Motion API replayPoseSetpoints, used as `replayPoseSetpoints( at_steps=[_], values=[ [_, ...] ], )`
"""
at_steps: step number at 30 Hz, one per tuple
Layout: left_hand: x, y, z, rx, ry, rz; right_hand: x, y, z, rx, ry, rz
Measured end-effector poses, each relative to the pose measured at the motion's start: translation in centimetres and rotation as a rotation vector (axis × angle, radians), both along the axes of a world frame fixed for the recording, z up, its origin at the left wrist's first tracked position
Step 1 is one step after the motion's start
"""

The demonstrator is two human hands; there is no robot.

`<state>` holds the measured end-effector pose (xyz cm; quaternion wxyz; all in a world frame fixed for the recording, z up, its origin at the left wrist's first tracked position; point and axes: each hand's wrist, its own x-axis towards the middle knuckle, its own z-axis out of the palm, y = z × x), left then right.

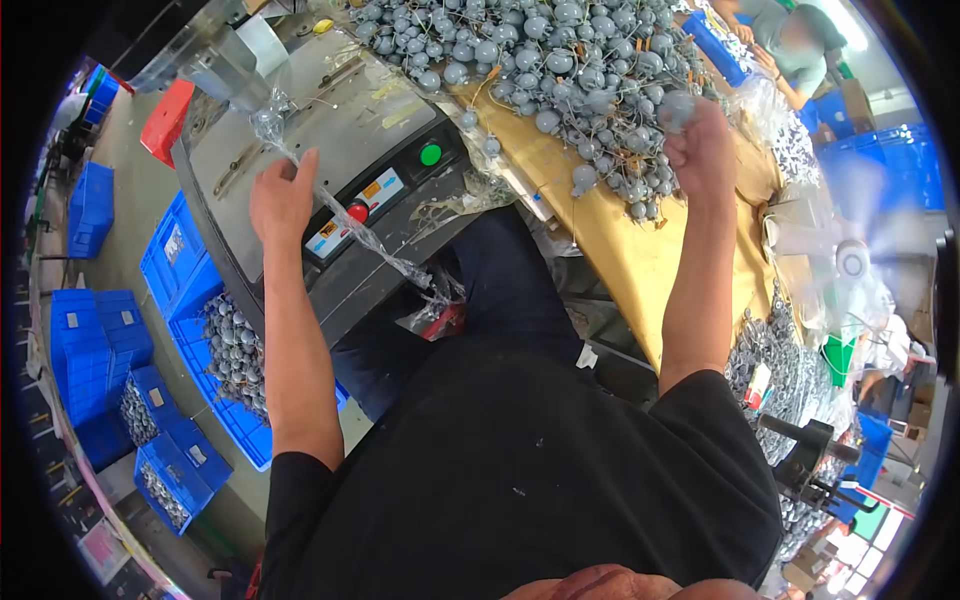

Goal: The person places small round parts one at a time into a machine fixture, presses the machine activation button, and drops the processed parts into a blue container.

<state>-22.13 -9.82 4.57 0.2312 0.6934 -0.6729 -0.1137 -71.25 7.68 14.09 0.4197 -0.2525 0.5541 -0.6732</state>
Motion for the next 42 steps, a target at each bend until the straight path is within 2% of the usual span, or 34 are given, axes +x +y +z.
replayPoseSetpoints(
  at_steps=[1, 2, 4, 5, 7, 9, 11, 14, 17, 19, 20, 22, 23, 24, 25, 26, 29, 33, 34, 37, 38, 41, 42],
  values=[
    [-0.6, -1.1, 0.1, 0.042, -0.014, 0.001, -0.2, 0.3, 0.3, -0.106, -0.212, 0.041],
    [-1.2, -2.4, -0.4, 0.031, 0.014, 0.009, 0.0, 0.8, 0.4, -0.124, -0.258, 0.003],
    [-1.5, -5.0, -1.6, 0.004, 0.06, 0.053, -1.5, 2.3, -1.1, -0.161, -0.346, 0.081],
    [-2.0, -5.4, -1.1, -0.122, 0.147, -0.059, -2.5, 2.5, -2.4, -0.178, -0.401, 0.141],
    [-5.5, -5.2, 2.8, -0.322, 0.244, -0.189, -4.3, 2.5, -4.5, -0.185, -0.516, 0.22],
    [-8.2, -7.0, 4.8, -0.354, 0.204, -0.274, -6.0, 2.0, -5.3, -0.194, -0.519, 0.217],
    [-10.1, -8.2, 4.7, -0.354, 0.18, -0.411, -6.5, 1.3, -4.2, -0.206, -0.468, 0.196],
    [-10.2, -4.9, 4.0, -0.249, 0.228, -0.351, -6.3, 0.1, -1.0, -0.206, -0.327, 0.171],
    [-6.7, -2.7, 4.5, -0.076, 0.343, -0.153, -7.1, -0.5, 2.3, -0.158, -0.134, 0.087],
    [-3.5, -3.9, 3.0, -0.242, 0.181, -0.001, -7.9, -1.1, 5.1, -0.251, -0.018, 0.157],
    [-2.5, -4.6, 2.2, -0.323, 0.1, 0.076, -10.4, -1.8, 5.8, -0.377, -0.066, 0.361],
    [-1.8, -6.0, 1.3, -0.336, -0.055, 0.158, -9.6, -2.9, 8.4, -0.344, 0.115, 0.416],
    [-1.5, -6.7, 1.1, -0.345, -0.132, 0.199, -8.7, -3.7, 8.9, -0.221, 0.377, 0.36],
    [-1.4, -7.1, 1.2, -0.313, -0.095, 0.192, -7.8, -4.5, 9.4, -0.085, 0.631, 0.306],
    [-1.6, -7.4, 1.2, -0.279, -0.056, 0.182, -5.3, -4.9, 9.8, 0.123, 1.036, 0.214],
    [-1.9, -7.8, 1.2, -0.244, -0.016, 0.172, -3.8, -4.8, 9.8, 0.113, 0.814, 0.193],
    [-1.9, -9.0, 0.2, -0.343, 0.087, 0.172, -1.6, -3.5, 12.3, 0.07, 0.829, 0.138],
    [-1.3, -7.0, 1.1, -0.386, 0.164, 0.156, -1.1, -2.7, 14.3, -0.025, 0.704, 0.154],
    [-0.6, -5.8, 1.5, -0.419, 0.196, 0.143, -1.4, -2.5, 14.7, -0.033, 0.642, 0.197],
    [2.8, -1.3, 2.5, -0.502, 0.22, 0.161, -0.8, -2.9, 15.8, -0.122, 0.692, 0.501],
    [4.4, 0.0, 2.8, -0.534, 0.214, 0.177, 1.9, -3.2, 15.6, -0.145, 0.715, 0.444],
    [10.0, 3.5, 2.1, -0.546, 0.171, 0.268, 9.0, -5.5, 15.3, -0.056, 0.818, 0.614],
    [11.7, 4.6, 2.1, -0.529, 0.173, 0.323, 11.7, -6.6, 15.0, -0.082, 0.812, 0.77]
  ],
)
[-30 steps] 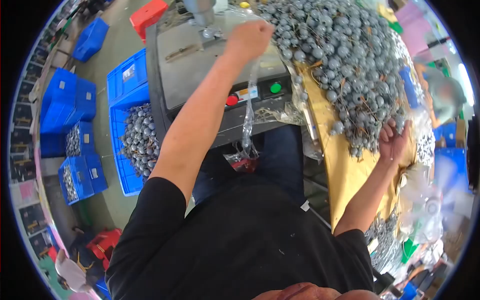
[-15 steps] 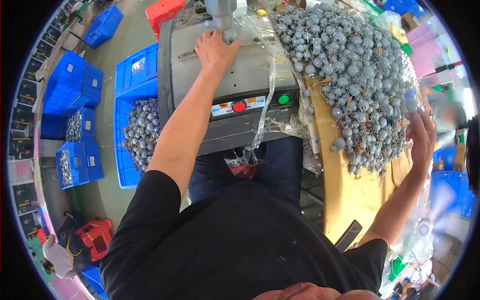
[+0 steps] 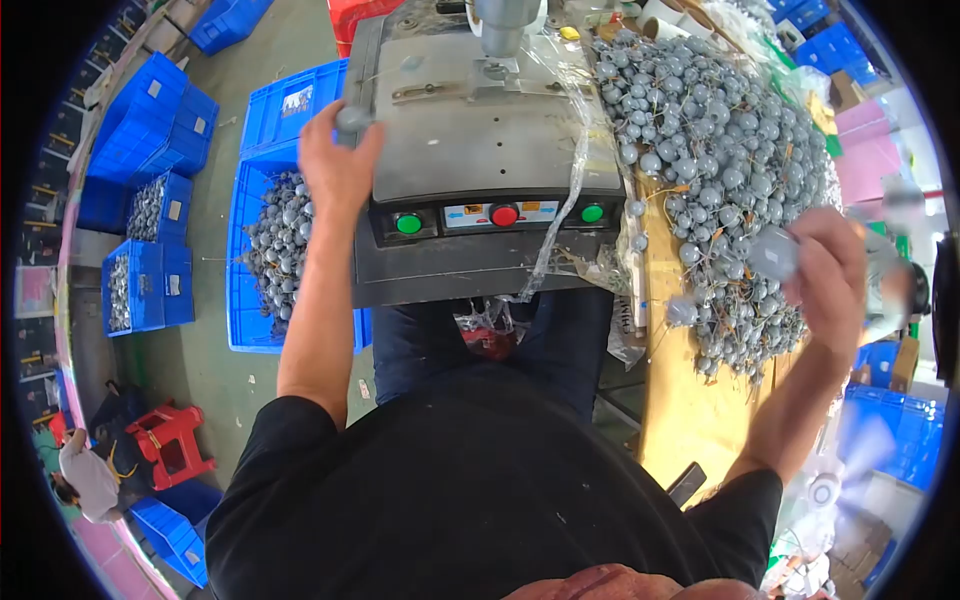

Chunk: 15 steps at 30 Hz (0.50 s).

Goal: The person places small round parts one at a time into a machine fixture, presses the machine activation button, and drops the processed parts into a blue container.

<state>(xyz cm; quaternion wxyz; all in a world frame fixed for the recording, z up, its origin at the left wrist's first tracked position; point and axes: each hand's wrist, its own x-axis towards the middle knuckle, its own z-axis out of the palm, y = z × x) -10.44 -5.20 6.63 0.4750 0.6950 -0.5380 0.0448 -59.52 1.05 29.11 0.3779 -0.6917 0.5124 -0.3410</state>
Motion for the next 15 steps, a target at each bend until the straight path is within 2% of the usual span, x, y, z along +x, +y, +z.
replayPoseSetpoints(
  at_steps=[1, 3, 5, 8, 9, 11, 13, 15],
  values=[
    [2.4, 0.6, -1.1, -0.005, -0.036, 0.054, 2.9, -1.3, -0.3, 0.037, 0.007, 0.148],
    [6.3, 1.9, -2.3, 0.109, -0.058, 0.205, 8.4, -3.1, -1.1, 0.108, 0.022, 0.204],
    [9.6, 3.0, -4.2, 0.204, -0.103, 0.36, 12.7, -5.8, -3.5, -0.029, 0.035, 0.291],
    [12.1, 4.6, -7.4, 0.304, -0.157, 0.526, 18.0, -10.4, -7.3, -0.261, 0.137, 0.294],
    [12.0, 4.8, -7.8, 0.269, -0.115, 0.404, 19.3, -12.0, -8.9, -0.344, 0.162, 0.279],
    [10.4, 5.5, -8.5, 0.201, -0.028, 0.166, 20.8, -15.9, -13.1, -0.354, 0.166, 0.253],
    [5.4, 6.6, -7.3, 0.207, 0.137, -0.001, 21.6, -19.1, -17.5, -0.345, 0.156, 0.175],
    [2.0, 6.9, -8.7, 0.162, 0.253, -0.151, 21.9, -21.5, -20.4, -0.34, 0.167, 0.095]
  ],
)
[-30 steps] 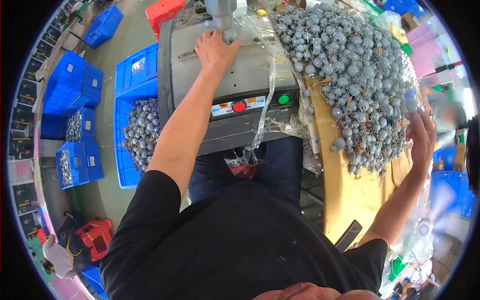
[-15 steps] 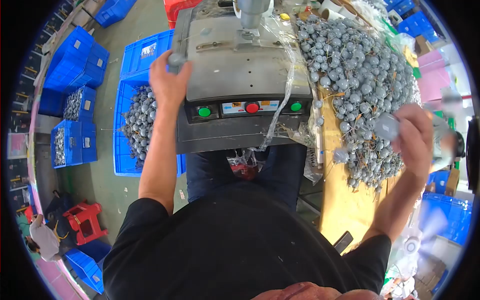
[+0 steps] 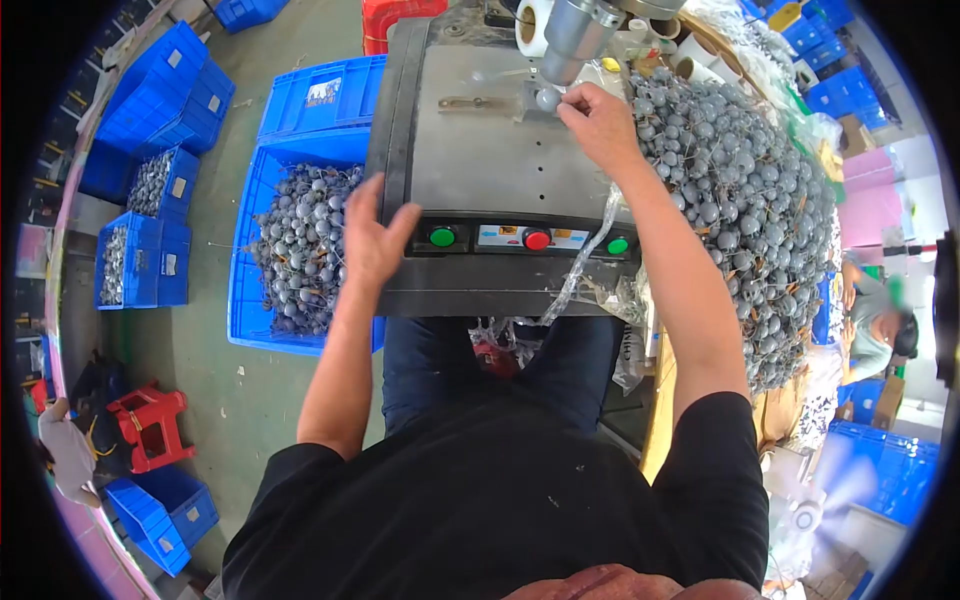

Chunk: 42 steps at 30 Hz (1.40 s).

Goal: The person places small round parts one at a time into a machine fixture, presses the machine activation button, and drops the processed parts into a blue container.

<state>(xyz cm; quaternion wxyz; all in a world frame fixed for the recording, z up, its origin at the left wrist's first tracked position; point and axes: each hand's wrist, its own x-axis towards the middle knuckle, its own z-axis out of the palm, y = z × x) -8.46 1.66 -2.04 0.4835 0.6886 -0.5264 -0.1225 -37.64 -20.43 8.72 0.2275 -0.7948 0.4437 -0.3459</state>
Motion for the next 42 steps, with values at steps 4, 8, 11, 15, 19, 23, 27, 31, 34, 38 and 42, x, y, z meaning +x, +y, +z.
replayPoseSetpoints(
  at_steps=[4, 8, 11, 15, 19, 23, 27, 31, 34, 38, 42],
  values=[
    [-4.1, 0.9, -0.4, 0.007, 0.006, -0.04, 0.7, -1.6, -1.6, 0.049, 0.042, -0.109],
    [-4.2, 1.1, -0.8, 0.021, -0.008, -0.034, 0.7, -1.6, -0.7, 0.115, 0.118, -0.113],
    [-4.0, 1.1, -1.1, 0.001, 0.012, -0.051, -1.0, -0.4, -0.9, -0.423, 0.461, -0.229],
    [-4.0, 1.1, -1.1, -0.02, 0.036, -0.05, -6.7, 1.2, -2.2, -0.269, 0.549, -0.389],
    [-4.0, 1.0, -1.2, -0.025, 0.041, -0.049, -8.8, 3.3, 0.4, 0.132, 0.127, -0.299],
    [-4.2, 1.1, -1.0, 0.008, 0.042, -0.042, -1.9, 9.3, 4.4, 0.334, -0.133, -0.174],
    [-3.9, 1.2, -1.0, 0.011, 0.047, -0.077, 3.1, 10.8, -1.4, 0.205, 0.021, -0.077],
    [-3.3, 1.3, -1.8, -0.01, 0.006, -0.134, 1.1, 14.4, -3.6, 0.349, -0.156, -0.164],
    [-3.7, 1.4, -1.5, 0.007, 0.025, -0.144, -3.1, 17.4, -4.4, 0.336, -0.306, -0.416],
    [-3.2, 0.9, -3.5, -0.017, 0.118, -0.186, -7.6, 17.2, -10.1, 0.443, -0.558, -0.607],
    [-3.2, 1.0, -3.1, 0.0, 0.076, -0.181, -7.9, 16.5, -10.9, 0.381, -0.614, -0.588]
  ],
)
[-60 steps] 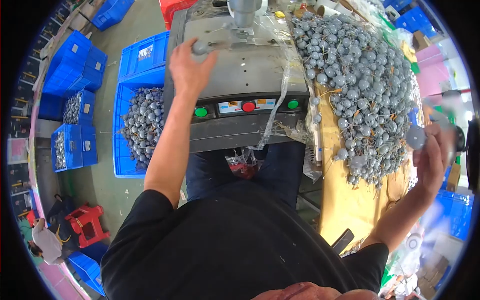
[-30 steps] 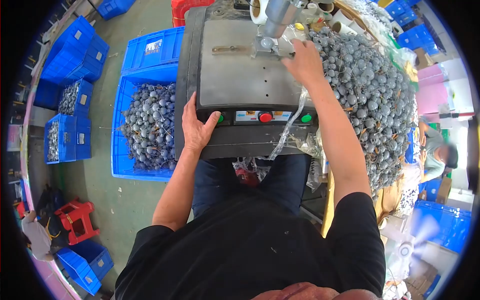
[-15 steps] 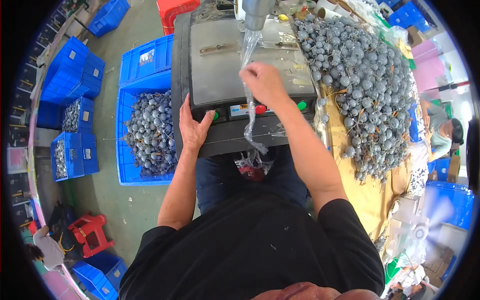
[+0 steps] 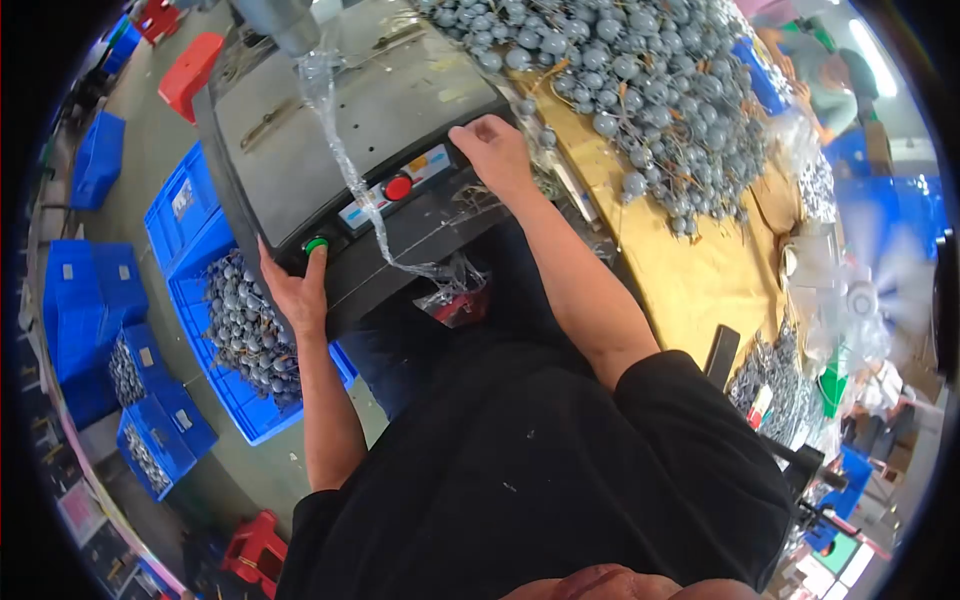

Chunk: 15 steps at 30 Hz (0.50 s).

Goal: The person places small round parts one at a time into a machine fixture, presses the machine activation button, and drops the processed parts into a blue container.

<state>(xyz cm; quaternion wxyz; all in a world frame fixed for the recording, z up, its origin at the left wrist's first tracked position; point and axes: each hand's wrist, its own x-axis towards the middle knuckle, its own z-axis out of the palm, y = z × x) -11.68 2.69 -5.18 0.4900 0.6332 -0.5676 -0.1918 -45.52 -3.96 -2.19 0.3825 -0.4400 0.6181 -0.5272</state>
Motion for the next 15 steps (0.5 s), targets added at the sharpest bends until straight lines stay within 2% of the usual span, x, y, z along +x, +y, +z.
replayPoseSetpoints(
  at_steps=[1, 4, 5, 7, 9, 12, 15],
  values=[
    [0.1, 0.1, 0.2, 0.025, -0.035, 0.003, -0.6, 0.0, 0.4, 0.036, -0.066, 0.088],
    [-0.1, 0.1, 0.2, 0.005, 0.083, -0.049, -2.8, 3.4, 4.1, -0.155, 0.262, 0.09],
    [0.0, 0.1, 0.1, 0.01, 0.058, -0.042, -4.0, 4.9, 5.5, -0.115, 0.304, 0.098],
    [0.0, 0.2, 0.1, -0.002, 0.102, -0.072, -6.7, 8.4, 8.6, -0.055, 0.71, -0.086],
    [-0.4, 0.2, 0.3, -0.004, 0.149, -0.088, -9.4, 10.9, 10.6, 0.153, 0.773, -0.215],
    [-0.4, 0.1, 0.3, 0.006, 0.126, -0.072, -13.7, 13.5, 8.8, 0.232, 1.022, -0.299],
    [-0.3, 0.1, 0.1, -0.016, 0.108, -0.076, -14.4, 14.3, 7.1, 0.302, 1.115, -0.278]
  ],
)
